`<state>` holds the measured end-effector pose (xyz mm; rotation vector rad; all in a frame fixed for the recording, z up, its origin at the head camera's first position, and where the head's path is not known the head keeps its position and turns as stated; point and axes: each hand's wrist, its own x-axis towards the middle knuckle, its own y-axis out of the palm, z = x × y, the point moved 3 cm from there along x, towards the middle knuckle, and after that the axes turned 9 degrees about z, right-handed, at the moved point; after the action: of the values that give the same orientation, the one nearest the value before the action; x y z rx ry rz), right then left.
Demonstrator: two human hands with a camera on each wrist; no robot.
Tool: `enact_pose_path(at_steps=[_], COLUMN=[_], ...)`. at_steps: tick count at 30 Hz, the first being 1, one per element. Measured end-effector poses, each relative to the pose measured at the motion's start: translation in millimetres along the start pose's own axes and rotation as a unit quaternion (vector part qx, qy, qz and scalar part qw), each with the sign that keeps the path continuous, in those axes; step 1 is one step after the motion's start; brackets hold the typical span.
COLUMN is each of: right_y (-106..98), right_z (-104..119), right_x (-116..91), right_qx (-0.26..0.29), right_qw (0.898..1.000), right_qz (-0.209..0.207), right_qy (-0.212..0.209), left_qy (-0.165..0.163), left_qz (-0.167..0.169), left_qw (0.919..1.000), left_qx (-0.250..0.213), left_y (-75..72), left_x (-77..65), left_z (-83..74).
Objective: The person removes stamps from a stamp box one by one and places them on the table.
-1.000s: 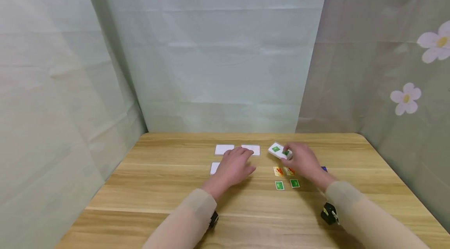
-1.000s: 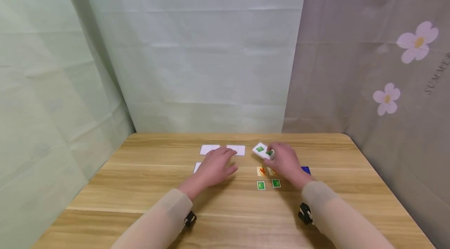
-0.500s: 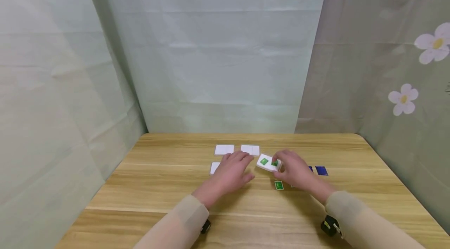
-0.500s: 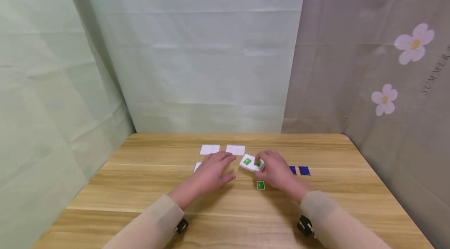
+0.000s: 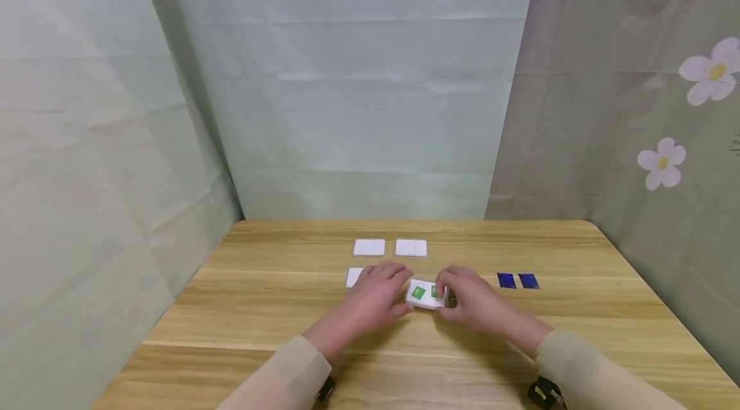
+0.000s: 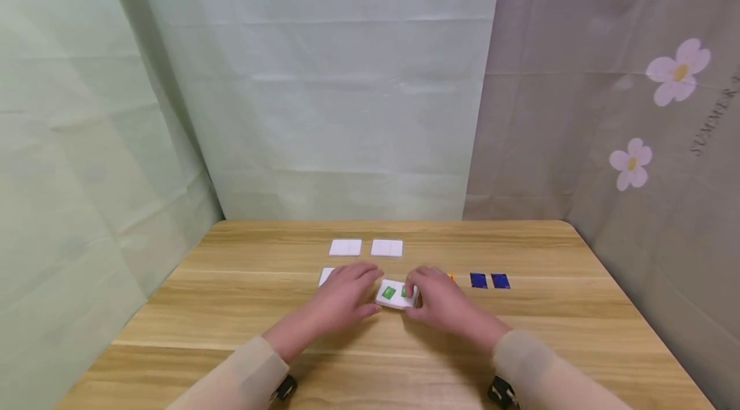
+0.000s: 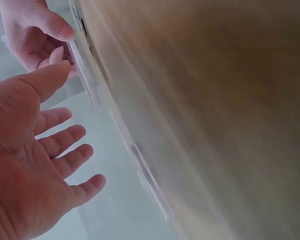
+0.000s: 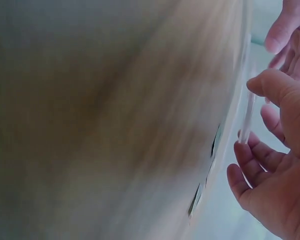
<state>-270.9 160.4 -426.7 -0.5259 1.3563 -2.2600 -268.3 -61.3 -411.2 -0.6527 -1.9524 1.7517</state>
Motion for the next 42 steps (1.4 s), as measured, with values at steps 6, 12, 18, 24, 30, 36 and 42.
enact_pose_path(at_steps=[6,12,18,24,30,36,42], right_y=[7,10,10,11,9,9,11], right_z=[9,16,18,18,22,26,24], right_x=[-7,-13,-16,-19,-21,-23,-24], right_qx=[0.007,0.016,0.015,0.019,0.017,0.002,0.001], right_qw=[0.999,0.997,0.996,0.995,0.995,0.994,0.994], right_qz=[0.033,0.053,0.059,0.07,0.077,0.074,0.079], right_qy=[-0.029,-0.049,-0.061,-0.062,-0.063,-0.076,-0.074], left_qy=[0.018,0.025,0.027,0.03,0.041,0.044,0.041], left_qz=[0.002,0.024,0.048,0.07,0.088,0.09,0.088], left_qw=[0.9998,0.9993,0.9985,0.997,0.9952,0.995,0.9953], left_qx=[0.007,0.011,0.008,-0.002,0.002,0.004,-0.001], left_y=[0.8,0.1,1.5,4.4,6.1,4.8,6.2], left_x=[-8.5,-12.1,-13.8,-15.4,-16.0,-15.8,-13.5], left_z=[-4.0,-12.1,-16.3,-19.0,-21.7,-24.2,-24.3])
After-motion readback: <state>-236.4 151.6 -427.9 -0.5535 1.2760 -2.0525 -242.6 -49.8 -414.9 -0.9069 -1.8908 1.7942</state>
